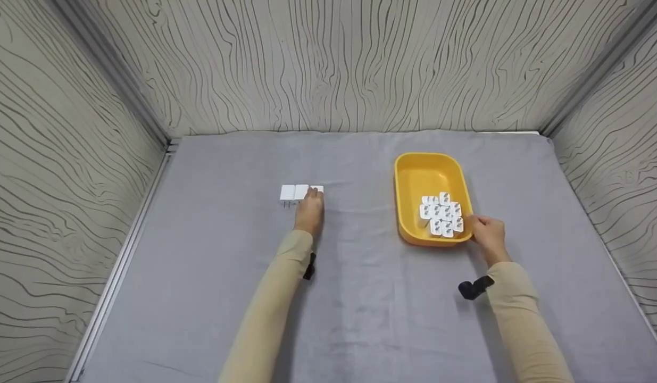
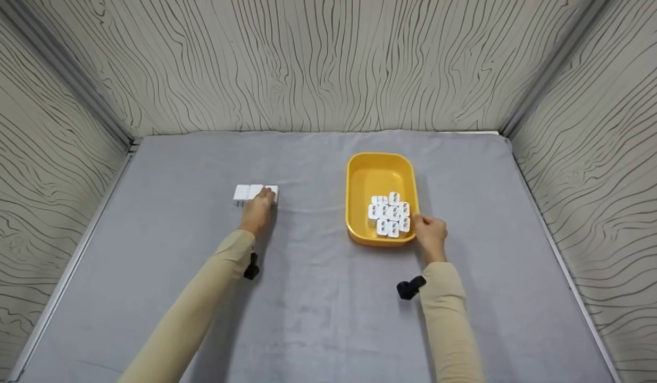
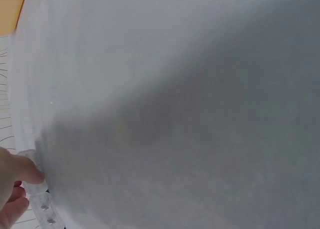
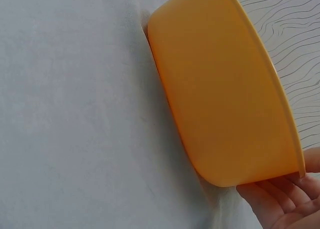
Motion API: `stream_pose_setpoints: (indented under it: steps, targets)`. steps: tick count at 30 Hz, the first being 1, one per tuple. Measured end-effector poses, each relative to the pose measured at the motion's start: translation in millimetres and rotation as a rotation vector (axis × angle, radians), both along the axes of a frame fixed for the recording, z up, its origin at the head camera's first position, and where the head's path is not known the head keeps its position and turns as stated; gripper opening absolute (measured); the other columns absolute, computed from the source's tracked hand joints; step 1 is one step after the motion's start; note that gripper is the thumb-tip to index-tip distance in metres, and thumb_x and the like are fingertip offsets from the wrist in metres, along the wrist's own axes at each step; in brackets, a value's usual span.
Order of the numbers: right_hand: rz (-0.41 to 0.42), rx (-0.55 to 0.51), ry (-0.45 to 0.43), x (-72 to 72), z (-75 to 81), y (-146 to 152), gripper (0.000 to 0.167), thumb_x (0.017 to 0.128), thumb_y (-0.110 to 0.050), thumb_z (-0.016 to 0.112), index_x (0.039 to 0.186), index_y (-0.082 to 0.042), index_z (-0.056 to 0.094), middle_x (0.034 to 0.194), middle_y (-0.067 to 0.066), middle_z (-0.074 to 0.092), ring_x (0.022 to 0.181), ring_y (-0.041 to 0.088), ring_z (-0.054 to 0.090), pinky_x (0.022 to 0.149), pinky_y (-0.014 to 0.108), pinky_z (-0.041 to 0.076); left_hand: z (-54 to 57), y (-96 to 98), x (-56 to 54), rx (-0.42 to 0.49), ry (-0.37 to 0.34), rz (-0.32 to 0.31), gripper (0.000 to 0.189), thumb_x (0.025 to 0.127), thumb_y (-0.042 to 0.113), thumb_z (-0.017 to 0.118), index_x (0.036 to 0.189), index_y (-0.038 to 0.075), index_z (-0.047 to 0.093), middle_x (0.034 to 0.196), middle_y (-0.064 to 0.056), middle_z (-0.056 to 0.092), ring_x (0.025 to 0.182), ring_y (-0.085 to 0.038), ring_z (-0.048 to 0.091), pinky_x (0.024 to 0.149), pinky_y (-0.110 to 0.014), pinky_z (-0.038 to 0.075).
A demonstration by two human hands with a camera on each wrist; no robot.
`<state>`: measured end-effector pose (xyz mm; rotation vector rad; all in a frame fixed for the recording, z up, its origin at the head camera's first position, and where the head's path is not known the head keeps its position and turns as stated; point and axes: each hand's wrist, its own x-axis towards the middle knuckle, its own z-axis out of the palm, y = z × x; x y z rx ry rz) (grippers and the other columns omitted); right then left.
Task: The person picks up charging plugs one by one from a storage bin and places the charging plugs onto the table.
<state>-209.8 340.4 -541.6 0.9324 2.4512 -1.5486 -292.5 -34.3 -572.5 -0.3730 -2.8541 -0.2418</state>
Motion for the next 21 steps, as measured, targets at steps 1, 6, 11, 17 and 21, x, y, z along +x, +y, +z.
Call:
stream_pose_setpoints:
  steps: [1, 6, 11, 17, 21]
  targets:
    - [0.002, 0.003, -0.001, -0.1, 0.1, 0.2, 0.050, 0.097, -0.028, 0.045, 0.135, 0.003, 0.052, 0.122, 0.015, 0.056, 0.071, -0.006, 0.049, 0.061, 0.009, 0.047, -0.6, -0.3, -0.5, 0.001, 0.006, 0.000, 0.027, 0.086, -0.012, 0.057, 0.112, -0.007, 0.063, 0.119, -0.023, 0.066, 0.114, -0.032, 0.065, 0.092, -0.031, 0.057]
    - [0.014, -0.002, 0.003, 0.1, 0.6, 0.0, 0.051, 0.097, -0.029, 0.045, 0.136, 0.002, 0.051, 0.132, 0.019, 0.053, 0.070, -0.008, 0.049, 0.062, 0.008, 0.047, -1.5, 0.6, 0.3, 0.001, 0.040, -0.004, 0.025, 0.085, -0.013, 0.057, 0.108, -0.007, 0.064, 0.113, -0.021, 0.067, 0.106, -0.031, 0.068, 0.088, -0.032, 0.059]
    - [0.019, -0.008, 0.005, -0.5, 0.0, 0.8, 0.051, 0.097, -0.028, 0.045, 0.137, 0.003, 0.049, 0.132, 0.020, 0.053, 0.069, -0.009, 0.049, 0.062, 0.008, 0.048, -2.4, 3.3, 2.4, 0.001, 0.076, -0.016, 0.024, 0.084, -0.012, 0.056, 0.106, -0.006, 0.065, 0.108, -0.020, 0.067, 0.101, -0.030, 0.068, 0.084, -0.034, 0.060]
    - [0.016, -0.002, 0.020, -0.4, -0.4, 1.9, 0.049, 0.096, -0.026, 0.047, 0.134, 0.004, 0.053, 0.107, 0.009, 0.062, 0.066, -0.007, 0.050, 0.060, 0.010, 0.049, -2.3, 6.5, 3.9, 0.001, 0.064, -0.022, 0.023, 0.085, -0.010, 0.056, 0.105, -0.003, 0.065, 0.112, -0.018, 0.067, 0.107, -0.029, 0.067, 0.084, -0.036, 0.060]
    - [0.019, -0.002, 0.046, 0.7, -0.3, 2.0, 0.049, 0.096, -0.027, 0.048, 0.133, 0.005, 0.053, 0.092, -0.002, 0.063, 0.063, -0.008, 0.051, 0.058, 0.010, 0.049, -4.7, 10.5, 5.3, -0.021, 0.124, -0.047, 0.019, 0.083, -0.010, 0.058, 0.098, -0.001, 0.065, 0.104, -0.014, 0.067, 0.095, -0.025, 0.068, 0.078, -0.031, 0.061]
